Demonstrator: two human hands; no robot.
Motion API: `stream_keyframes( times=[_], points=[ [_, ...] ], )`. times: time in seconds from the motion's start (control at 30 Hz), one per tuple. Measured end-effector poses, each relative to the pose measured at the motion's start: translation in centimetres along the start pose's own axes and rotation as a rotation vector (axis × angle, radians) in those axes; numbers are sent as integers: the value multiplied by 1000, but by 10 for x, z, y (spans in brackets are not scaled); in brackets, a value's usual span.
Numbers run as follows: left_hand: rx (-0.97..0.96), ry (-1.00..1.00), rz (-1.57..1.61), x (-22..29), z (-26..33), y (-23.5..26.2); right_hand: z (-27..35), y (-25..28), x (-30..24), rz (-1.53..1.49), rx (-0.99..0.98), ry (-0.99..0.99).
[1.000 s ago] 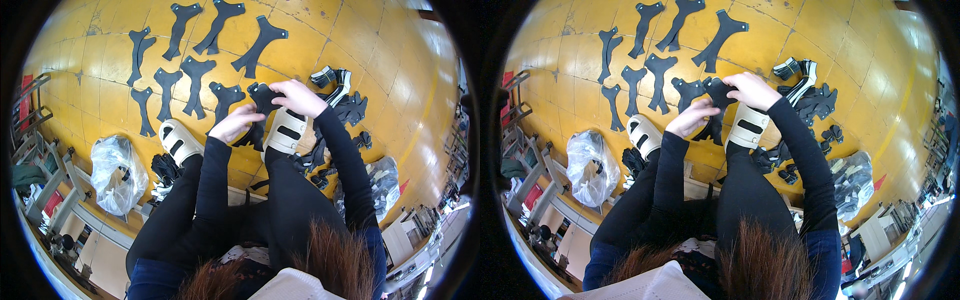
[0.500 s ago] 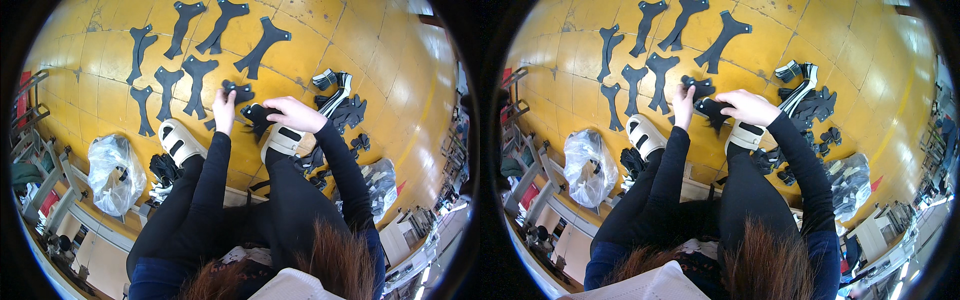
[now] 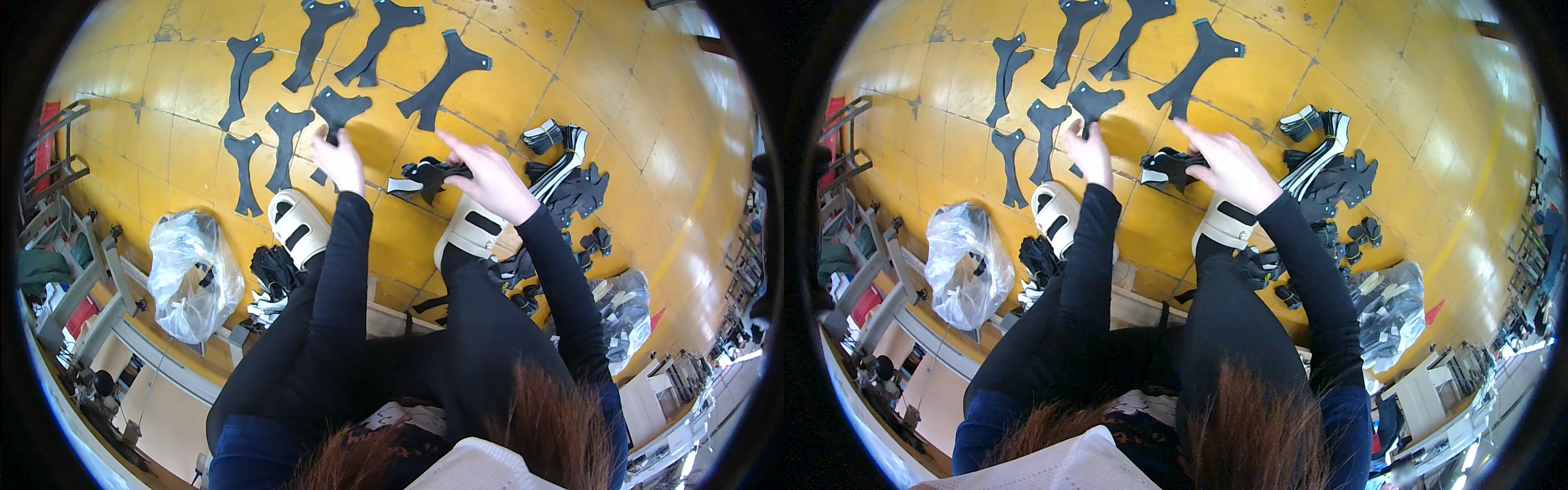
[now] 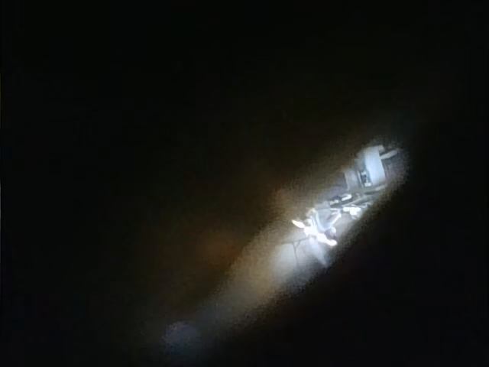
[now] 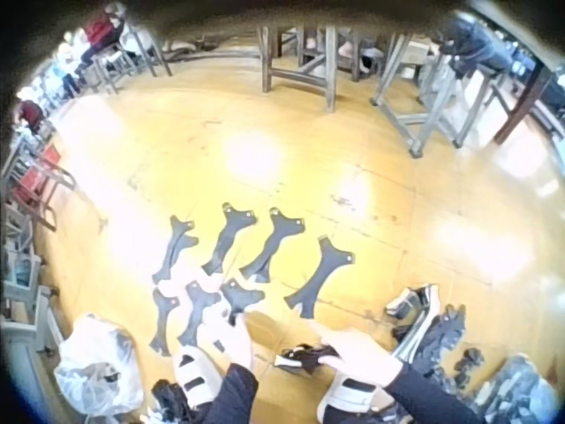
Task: The person sits on the floor and sorts black plastic parts, picking them up, inspecting them, and stacking them into piles. The person also handles white plastic parts, stacking them separately.
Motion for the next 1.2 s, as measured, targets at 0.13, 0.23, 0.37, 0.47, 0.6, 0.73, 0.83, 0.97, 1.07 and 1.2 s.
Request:
stream_keyframes(
  times=[0.13, 0.23, 0.37, 0.47, 0.6, 0.73, 0.83, 0.97, 1.07, 1.2],
  points=[
    [-55, 99, -194, -1, -26, 1, 5, -2, 0, 66, -45, 114],
    [-94, 94, -293, -7, -31, -5, 5, -3, -3, 96, -17, 139],
    [-180, 24, -202, -12, -34, -9, 3, -3, -5, 62, -18, 148],
    [-464, 18, 370, -1, -19, -11, 0, -1, -7, 46, 57, 152],
    [-893, 36, 695, 47, 36, -14, -6, 8, -6, 130, 323, 199],
    [-1160, 92, 733, 60, 64, -15, -5, 21, 11, 5, 240, 59],
    [-951, -38, 579, 50, 41, -6, 5, 27, 6, -4, 246, 49],
    [-77, -154, 226, -10, -39, 24, 10, 24, -2, -87, 265, -49],
    [199, 110, -180, -45, -79, 41, 13, 20, 3, -58, 239, 5],
    [2, 150, -288, -74, -110, 48, 8, 21, -2, -48, 234, 54]
  ],
)
Point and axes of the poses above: each hand's wrist, its own z-axis away from the middle knuckle, its own y-axis out of the back of the hand, x = y × z, the point moved 2 cm from there along -z, towards the middle knuckle, and after that the axes turned 6 degrees about -x, right-handed, at the moved point
